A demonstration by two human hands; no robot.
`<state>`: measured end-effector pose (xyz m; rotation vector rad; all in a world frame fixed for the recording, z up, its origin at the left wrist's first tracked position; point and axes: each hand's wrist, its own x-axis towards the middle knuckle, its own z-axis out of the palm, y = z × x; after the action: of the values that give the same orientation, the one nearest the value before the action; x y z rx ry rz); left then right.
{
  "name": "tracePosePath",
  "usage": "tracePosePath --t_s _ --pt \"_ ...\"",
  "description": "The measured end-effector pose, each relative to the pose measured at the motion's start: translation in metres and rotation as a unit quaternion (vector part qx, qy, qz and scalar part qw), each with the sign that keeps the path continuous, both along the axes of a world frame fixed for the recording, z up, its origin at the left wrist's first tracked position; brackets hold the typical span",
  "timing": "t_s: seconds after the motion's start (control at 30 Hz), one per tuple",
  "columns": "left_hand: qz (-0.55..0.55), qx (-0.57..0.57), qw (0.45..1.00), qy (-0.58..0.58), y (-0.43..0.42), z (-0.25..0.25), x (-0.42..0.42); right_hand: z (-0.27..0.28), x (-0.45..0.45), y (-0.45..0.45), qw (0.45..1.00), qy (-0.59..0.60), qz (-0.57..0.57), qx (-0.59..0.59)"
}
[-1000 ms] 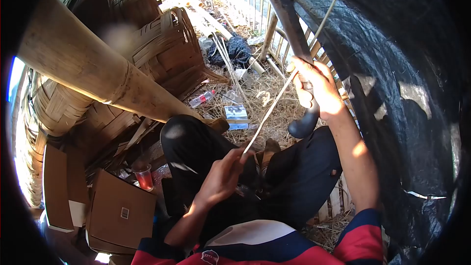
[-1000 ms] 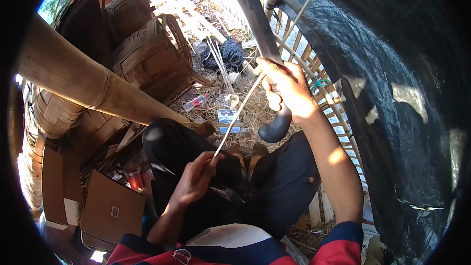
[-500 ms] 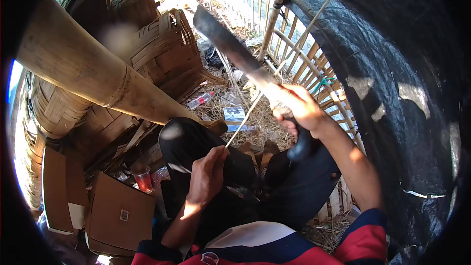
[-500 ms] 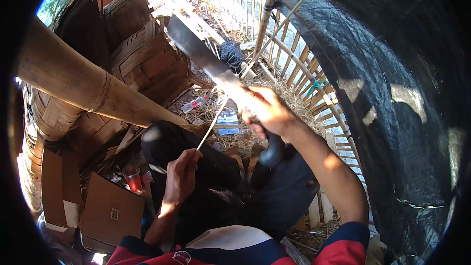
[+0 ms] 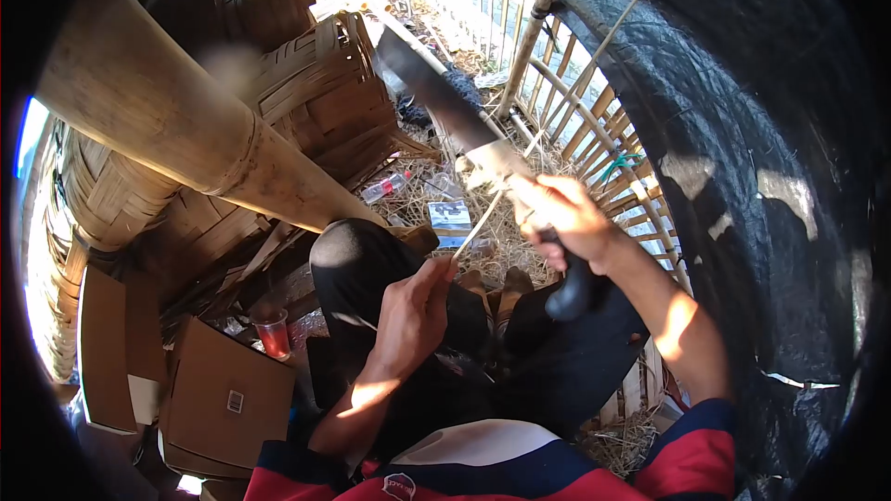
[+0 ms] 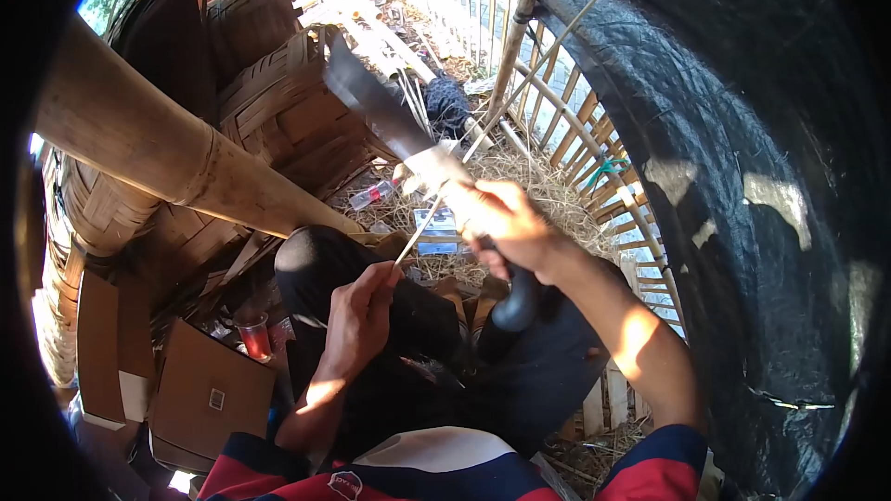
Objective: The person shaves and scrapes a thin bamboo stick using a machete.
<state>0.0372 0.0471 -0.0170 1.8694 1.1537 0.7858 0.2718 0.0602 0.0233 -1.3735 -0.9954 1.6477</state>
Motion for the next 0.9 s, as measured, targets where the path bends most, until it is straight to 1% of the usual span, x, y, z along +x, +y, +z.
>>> tracePosePath --t_s 0.03,0.07,0.13,0.17,0.2,0.27,0.33,0.4,0.47,0.5,0.57,0.6,0.67,0.83,0.87,0.9 --pt "-0.008 0.003 1.0 0.007 0.002 -0.001 0.004 -0.001 -0.004 -0.001 0.999 -0.009 0.036 -0.019" --pt "-0.016 0.004 1.0 0.015 0.002 -0.002 0.006 0.001 -0.007 -0.001 0.997 -0.029 0.064 -0.011" --pt "-0.014 0.001 1.0 0.007 0.0 -0.002 0.004 0.002 -0.002 0.001 0.999 -0.009 0.041 -0.004" --pt "-0.007 -0.001 1.0 0.0 -0.001 -0.002 0.0 0.002 0.003 0.004 1.0 -0.007 0.007 0.005" --pt "-0.003 0.0 1.0 0.003 -0.002 -0.001 -0.004 0.004 0.011 0.009 0.999 0.031 -0.023 0.016" --pt "0.018 -0.032 0.999 0.007 -0.004 -0.002 -0.01 0.01 0.022 0.013 0.993 0.042 -0.097 0.051" --pt "0.014 -0.048 0.999 0.001 -0.004 -0.003 -0.011 0.013 0.031 0.018 0.986 0.039 -0.15 0.059" --pt "0.003 -0.063 0.998 -0.007 -0.003 -0.008 -0.012 0.01 0.038 0.016 0.983 0.046 -0.162 0.069" --pt "-0.047 -0.096 0.991 -0.076 -0.004 -0.015 -0.013 0.007 0.041 0.012 0.977 0.053 -0.182 0.101" --pt "-0.051 -0.096 0.991 -0.077 -0.006 -0.014 -0.014 0.007 0.042 0.01 0.974 0.043 -0.192 0.109" --pt "-0.053 -0.212 0.972 -0.083 -0.012 -0.009 -0.016 0.011 0.043 0.007 0.971 0.045 -0.207 0.112" --pt "-0.053 -0.212 0.972 -0.082 -0.016 -0.01 -0.019 0.012 0.043 0.006 0.968 0.049 -0.217 0.115" --pt "-0.068 -0.3 0.942 -0.136 -0.024 -0.013 -0.025 0.009 0.044 0.007 0.966 0.054 -0.218 0.129" --pt "-0.099 -0.332 0.93 -0.122 -0.041 -0.021 -0.04 0.012 0.038 0.008 0.965 0.01 -0.221 0.139" --pt "-0.084 -0.336 0.931 -0.117 -0.045 -0.019 -0.045 0.013 0.036 0.008 0.964 0.041 -0.231 0.126" --pt "-0.098 -0.261 0.959 -0.041 -0.045 -0.01 -0.045 0.012 0.034 0.007 0.964 0.052 -0.232 0.122"
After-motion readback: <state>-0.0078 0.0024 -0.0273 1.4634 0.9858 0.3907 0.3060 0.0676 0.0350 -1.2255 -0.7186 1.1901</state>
